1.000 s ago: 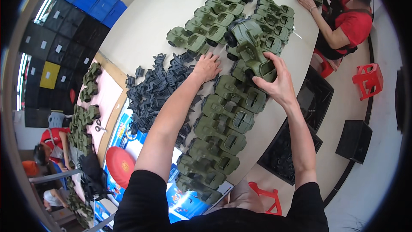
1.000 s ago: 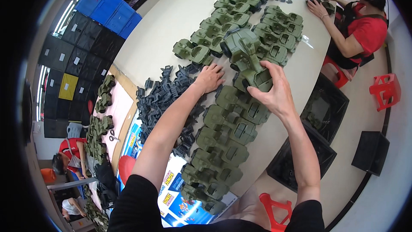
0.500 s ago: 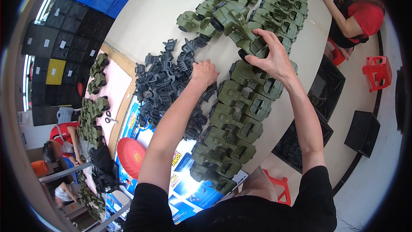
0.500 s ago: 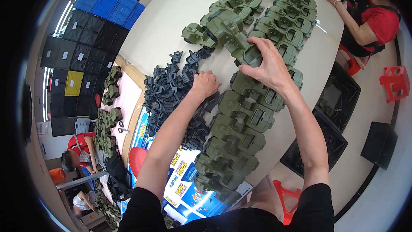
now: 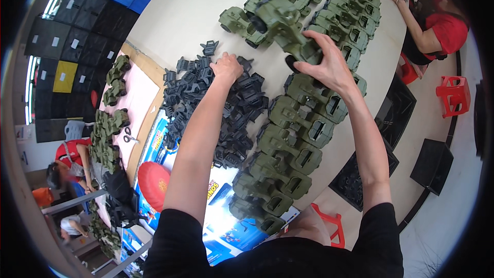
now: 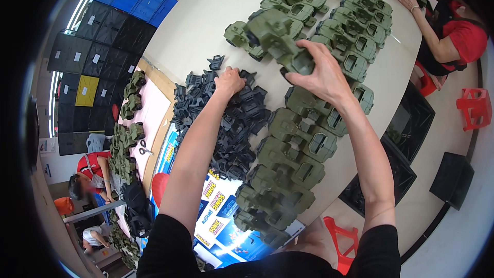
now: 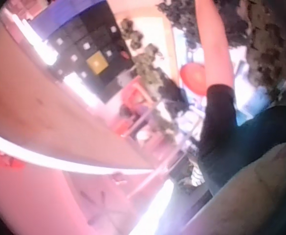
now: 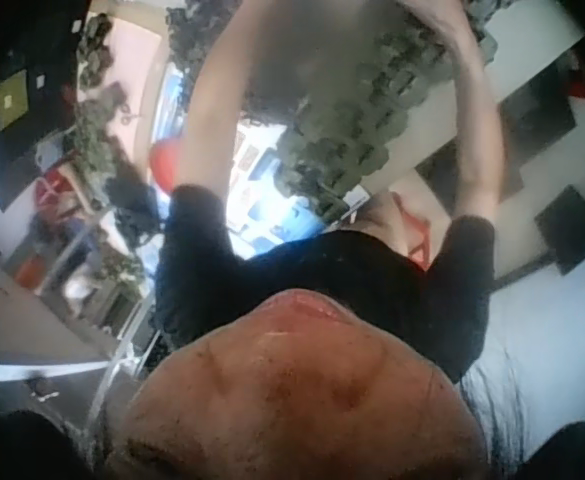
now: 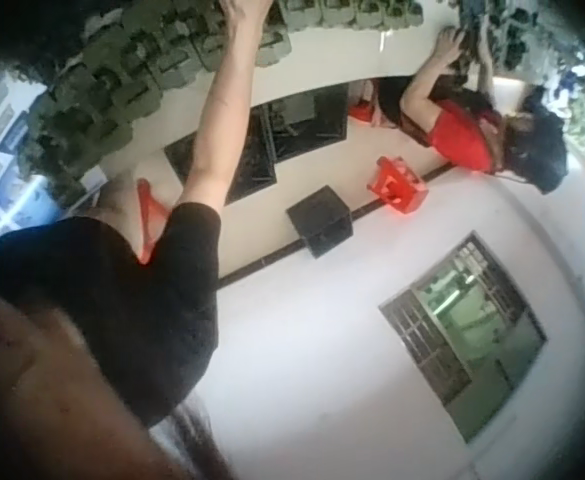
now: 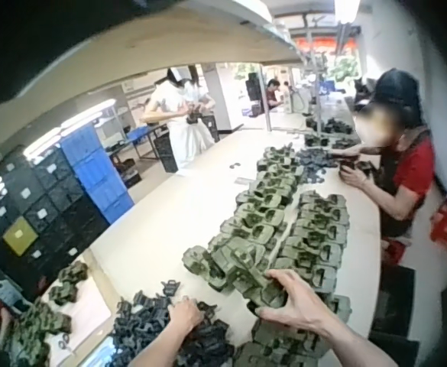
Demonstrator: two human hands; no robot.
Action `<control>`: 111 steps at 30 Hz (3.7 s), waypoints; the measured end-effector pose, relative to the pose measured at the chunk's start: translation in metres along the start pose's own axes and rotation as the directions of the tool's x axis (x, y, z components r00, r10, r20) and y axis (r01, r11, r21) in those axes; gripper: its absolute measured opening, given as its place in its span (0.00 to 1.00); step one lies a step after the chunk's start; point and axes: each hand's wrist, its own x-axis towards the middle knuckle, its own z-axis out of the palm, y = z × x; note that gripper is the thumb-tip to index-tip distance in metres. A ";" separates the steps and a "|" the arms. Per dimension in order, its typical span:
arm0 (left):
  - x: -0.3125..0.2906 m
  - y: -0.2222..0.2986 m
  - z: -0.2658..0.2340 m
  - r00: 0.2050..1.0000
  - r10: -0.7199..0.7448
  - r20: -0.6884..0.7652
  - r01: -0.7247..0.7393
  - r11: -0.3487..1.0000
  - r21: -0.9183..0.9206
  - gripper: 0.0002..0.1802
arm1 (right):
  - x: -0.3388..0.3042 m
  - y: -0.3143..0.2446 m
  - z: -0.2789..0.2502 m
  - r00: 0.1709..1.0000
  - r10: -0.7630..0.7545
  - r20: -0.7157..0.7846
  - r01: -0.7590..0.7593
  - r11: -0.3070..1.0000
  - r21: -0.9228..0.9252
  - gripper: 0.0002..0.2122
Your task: The person assembles green plastic toy vehicles by hand, attaching black wheels to the chassis and placing the completed units on a table. The workspace contains numerous unassembled parts and packaging materials.
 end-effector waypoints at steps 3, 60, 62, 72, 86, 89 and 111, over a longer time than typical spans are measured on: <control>-0.016 -0.011 0.000 0.998 -0.005 0.058 0.002 0.999 0.038 0.24 | 0.026 0.002 0.033 0.986 -0.077 0.148 0.061 0.992 0.108 0.33; -0.572 -0.101 0.147 0.854 -0.490 -0.174 0.178 0.590 -0.788 0.12 | -0.162 -0.150 0.232 0.541 -0.290 0.790 0.269 0.949 0.164 0.15; -0.602 -0.142 0.196 0.694 -0.677 -0.246 0.340 0.609 -0.717 0.13 | -0.180 -0.151 0.257 0.567 -0.341 0.750 0.428 0.900 0.086 0.15; -0.693 -0.273 0.297 0.279 -0.947 -0.157 0.920 0.311 -0.241 0.45 | -0.240 -0.174 0.265 0.482 -0.269 0.834 0.446 0.895 0.031 0.14; -0.676 -0.240 0.242 0.542 -0.744 0.391 0.770 0.254 -0.585 0.44 | -0.133 -0.151 0.324 0.871 -0.339 0.355 0.477 0.758 -0.445 0.14; -0.678 -0.252 0.261 0.555 -0.709 0.436 0.777 0.253 -0.576 0.49 | -0.124 -0.155 0.358 0.841 -0.384 0.382 0.540 0.547 -0.639 0.21; -0.701 -0.192 0.205 0.868 -0.496 0.014 -0.017 -0.058 -0.998 0.55 | -0.388 -0.124 0.302 0.386 -0.717 0.581 0.897 0.438 -0.056 0.11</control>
